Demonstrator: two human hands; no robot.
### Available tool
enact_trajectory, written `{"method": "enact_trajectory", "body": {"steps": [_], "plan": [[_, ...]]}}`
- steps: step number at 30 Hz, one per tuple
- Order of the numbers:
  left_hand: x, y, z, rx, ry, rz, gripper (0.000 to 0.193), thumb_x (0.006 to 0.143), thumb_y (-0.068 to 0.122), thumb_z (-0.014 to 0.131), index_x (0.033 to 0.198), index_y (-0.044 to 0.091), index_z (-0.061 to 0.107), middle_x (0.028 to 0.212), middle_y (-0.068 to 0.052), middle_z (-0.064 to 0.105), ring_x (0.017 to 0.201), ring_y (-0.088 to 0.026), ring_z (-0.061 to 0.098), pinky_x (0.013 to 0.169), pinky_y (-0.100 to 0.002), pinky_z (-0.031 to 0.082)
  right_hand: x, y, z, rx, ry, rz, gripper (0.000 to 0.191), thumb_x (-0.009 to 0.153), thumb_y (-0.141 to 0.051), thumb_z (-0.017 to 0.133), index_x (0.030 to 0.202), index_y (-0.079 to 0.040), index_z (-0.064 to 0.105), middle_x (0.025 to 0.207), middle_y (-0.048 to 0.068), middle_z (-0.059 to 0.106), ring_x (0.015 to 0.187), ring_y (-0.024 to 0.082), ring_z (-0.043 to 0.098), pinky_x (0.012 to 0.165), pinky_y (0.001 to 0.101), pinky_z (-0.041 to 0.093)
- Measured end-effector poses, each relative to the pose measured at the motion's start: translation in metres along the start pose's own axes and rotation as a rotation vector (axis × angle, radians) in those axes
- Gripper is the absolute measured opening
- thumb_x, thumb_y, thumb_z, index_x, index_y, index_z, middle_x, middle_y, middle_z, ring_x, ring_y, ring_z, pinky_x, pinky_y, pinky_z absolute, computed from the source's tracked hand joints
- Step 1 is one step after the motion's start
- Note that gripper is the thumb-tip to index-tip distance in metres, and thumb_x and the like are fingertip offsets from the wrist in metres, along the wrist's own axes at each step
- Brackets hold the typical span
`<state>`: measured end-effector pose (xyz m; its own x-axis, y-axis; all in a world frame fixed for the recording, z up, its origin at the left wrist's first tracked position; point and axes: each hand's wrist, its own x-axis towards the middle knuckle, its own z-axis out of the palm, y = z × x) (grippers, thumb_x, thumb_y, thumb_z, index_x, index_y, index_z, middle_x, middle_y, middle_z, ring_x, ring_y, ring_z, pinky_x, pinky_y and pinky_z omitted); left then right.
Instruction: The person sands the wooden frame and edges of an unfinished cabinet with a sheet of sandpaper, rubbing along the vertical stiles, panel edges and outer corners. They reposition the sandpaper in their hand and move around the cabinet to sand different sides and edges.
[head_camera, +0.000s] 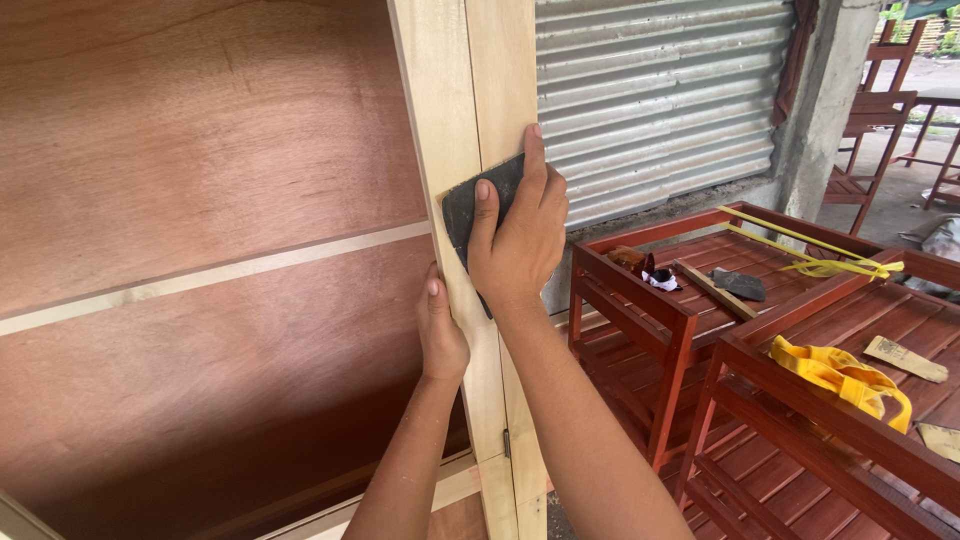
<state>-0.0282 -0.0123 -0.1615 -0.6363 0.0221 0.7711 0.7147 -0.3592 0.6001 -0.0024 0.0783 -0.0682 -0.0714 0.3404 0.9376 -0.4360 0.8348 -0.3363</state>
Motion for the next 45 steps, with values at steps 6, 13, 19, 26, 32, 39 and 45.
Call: {"method": "enact_trajectory", "body": {"steps": [6, 13, 19, 26, 32, 39, 45], "plan": [[-0.001, 0.005, -0.001, 0.022, 0.002, 0.010, 0.082, 0.103, 0.067, 0.031, 0.142, -0.002, 0.050, 0.133, -0.014, 0.060, 0.124, -0.021, 0.057, 0.108, -0.037, 0.045, -0.002, -0.002, 0.001, -0.007, 0.008, -0.001, 0.065, 0.114, -0.047, 0.040, 0.164, -0.010, 0.024, 0.128, 0.017, 0.054, 0.110, 0.027, 0.058, 0.091, 0.0410, 0.050], [-0.002, 0.008, -0.003, 0.028, -0.001, 0.030, 0.078, 0.105, 0.064, 0.031, 0.142, -0.002, 0.051, 0.133, -0.015, 0.060, 0.124, -0.021, 0.057, 0.108, -0.037, 0.044, -0.003, -0.004, 0.003, -0.018, -0.010, 0.011, 0.065, 0.114, -0.048, 0.038, 0.165, -0.010, 0.024, 0.126, 0.016, 0.054, 0.108, 0.026, 0.058, 0.090, 0.0406, 0.050], [-0.002, 0.010, -0.004, 0.010, 0.000, 0.041, 0.075, 0.106, 0.062, 0.033, 0.140, -0.002, 0.052, 0.131, -0.014, 0.061, 0.122, -0.021, 0.058, 0.107, -0.036, 0.045, -0.016, -0.001, -0.001, -0.013, -0.022, 0.013, 0.064, 0.113, -0.047, 0.037, 0.164, -0.010, 0.024, 0.124, 0.016, 0.054, 0.105, 0.027, 0.058, 0.088, 0.0398, 0.050], [-0.003, 0.013, -0.007, 0.034, 0.000, 0.111, 0.069, 0.108, 0.056, 0.041, 0.134, -0.006, 0.055, 0.127, -0.015, 0.062, 0.118, -0.021, 0.058, 0.104, -0.036, 0.046, -0.049, 0.009, -0.008, -0.012, -0.047, 0.048, 0.064, 0.113, -0.046, 0.036, 0.164, -0.008, 0.026, 0.119, 0.016, 0.056, 0.103, 0.029, 0.058, 0.089, 0.0424, 0.050], [-0.002, 0.013, -0.008, 0.148, 0.008, 0.123, 0.049, 0.104, 0.040, 0.061, 0.126, -0.004, 0.060, 0.116, -0.011, 0.067, 0.108, -0.016, 0.060, 0.095, -0.031, 0.048, -0.059, 0.010, -0.012, 0.069, -0.060, 0.089, 0.065, 0.112, -0.046, 0.037, 0.163, -0.007, 0.027, 0.118, 0.016, 0.056, 0.103, 0.030, 0.059, 0.087, 0.0422, 0.050], [-0.001, 0.012, -0.007, 0.126, 0.003, 0.111, 0.041, 0.106, 0.035, 0.059, 0.125, -0.001, 0.058, 0.118, -0.009, 0.067, 0.111, -0.014, 0.061, 0.099, -0.030, 0.048, -0.061, 0.010, -0.010, 0.096, -0.091, 0.130, 0.068, 0.110, -0.049, 0.037, 0.162, -0.005, 0.028, 0.122, 0.017, 0.057, 0.108, 0.031, 0.060, 0.091, 0.0436, 0.050], [0.000, 0.012, -0.009, 0.167, -0.034, 0.126, 0.043, 0.107, 0.034, 0.057, 0.131, -0.002, 0.054, 0.121, -0.011, 0.066, 0.114, -0.016, 0.061, 0.101, -0.032, 0.049, -0.067, 0.022, -0.021, 0.322, -0.131, 0.091, 0.074, 0.109, -0.040, 0.053, 0.163, 0.000, 0.024, 0.157, 0.026, 0.045, 0.141, 0.040, 0.051, 0.115, 0.0465, 0.043]]}}
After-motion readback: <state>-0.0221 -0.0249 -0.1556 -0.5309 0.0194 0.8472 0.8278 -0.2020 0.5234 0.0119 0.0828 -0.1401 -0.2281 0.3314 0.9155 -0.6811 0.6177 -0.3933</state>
